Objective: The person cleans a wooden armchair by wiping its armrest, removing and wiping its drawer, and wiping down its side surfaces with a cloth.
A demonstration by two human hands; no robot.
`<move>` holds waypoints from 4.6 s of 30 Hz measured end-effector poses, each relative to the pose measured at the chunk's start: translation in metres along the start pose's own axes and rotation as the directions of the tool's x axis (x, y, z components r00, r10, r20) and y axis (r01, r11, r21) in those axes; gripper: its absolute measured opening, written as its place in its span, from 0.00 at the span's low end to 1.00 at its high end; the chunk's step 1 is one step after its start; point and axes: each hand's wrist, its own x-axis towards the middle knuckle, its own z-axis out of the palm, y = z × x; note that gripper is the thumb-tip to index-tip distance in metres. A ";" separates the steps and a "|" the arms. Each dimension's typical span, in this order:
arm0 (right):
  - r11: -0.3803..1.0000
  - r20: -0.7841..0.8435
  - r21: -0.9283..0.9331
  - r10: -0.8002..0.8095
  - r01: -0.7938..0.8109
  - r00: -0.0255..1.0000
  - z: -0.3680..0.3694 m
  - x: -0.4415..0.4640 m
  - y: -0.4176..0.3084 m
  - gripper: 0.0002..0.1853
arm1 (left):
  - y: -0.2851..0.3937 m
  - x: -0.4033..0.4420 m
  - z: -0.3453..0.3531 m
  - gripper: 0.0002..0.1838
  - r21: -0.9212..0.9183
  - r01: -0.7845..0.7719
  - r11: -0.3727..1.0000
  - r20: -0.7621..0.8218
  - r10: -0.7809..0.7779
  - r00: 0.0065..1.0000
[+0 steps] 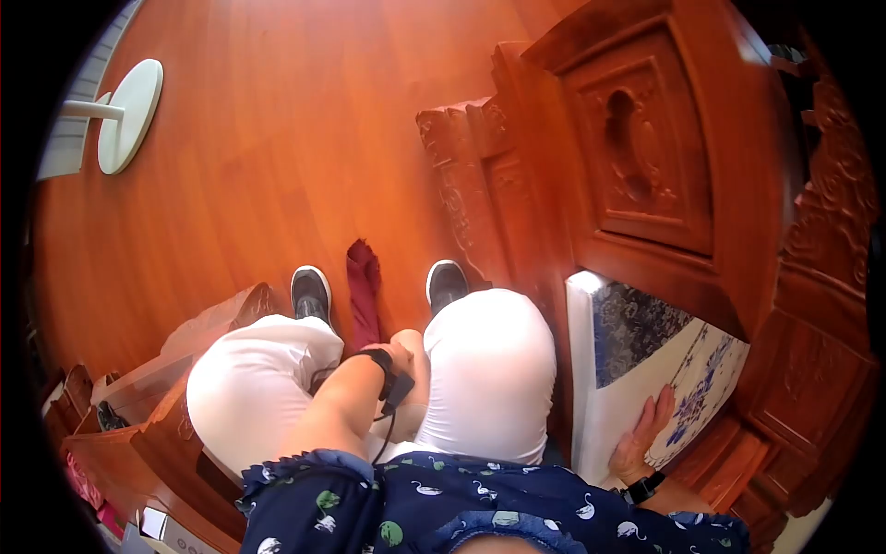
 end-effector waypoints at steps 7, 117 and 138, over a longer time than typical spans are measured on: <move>0.999 -0.042 0.038 -0.005 0.007 0.999 0.003 -0.001 -0.002 0.30 | 0.007 0.004 0.048 0.17 -0.046 0.018 0.999 -0.041 -0.020 0.999; -0.104 0.134 0.809 -0.926 0.579 -0.352 -0.013 -0.043 -0.263 0.18 | -0.047 -0.388 0.410 0.28 -0.527 -0.579 0.623 -0.801 -0.135 0.583; 0.670 0.722 0.670 -0.688 0.318 -0.073 -0.004 -0.066 -0.123 0.11 | -0.034 -0.394 0.445 0.25 -0.645 -0.431 0.631 -0.705 -0.274 0.654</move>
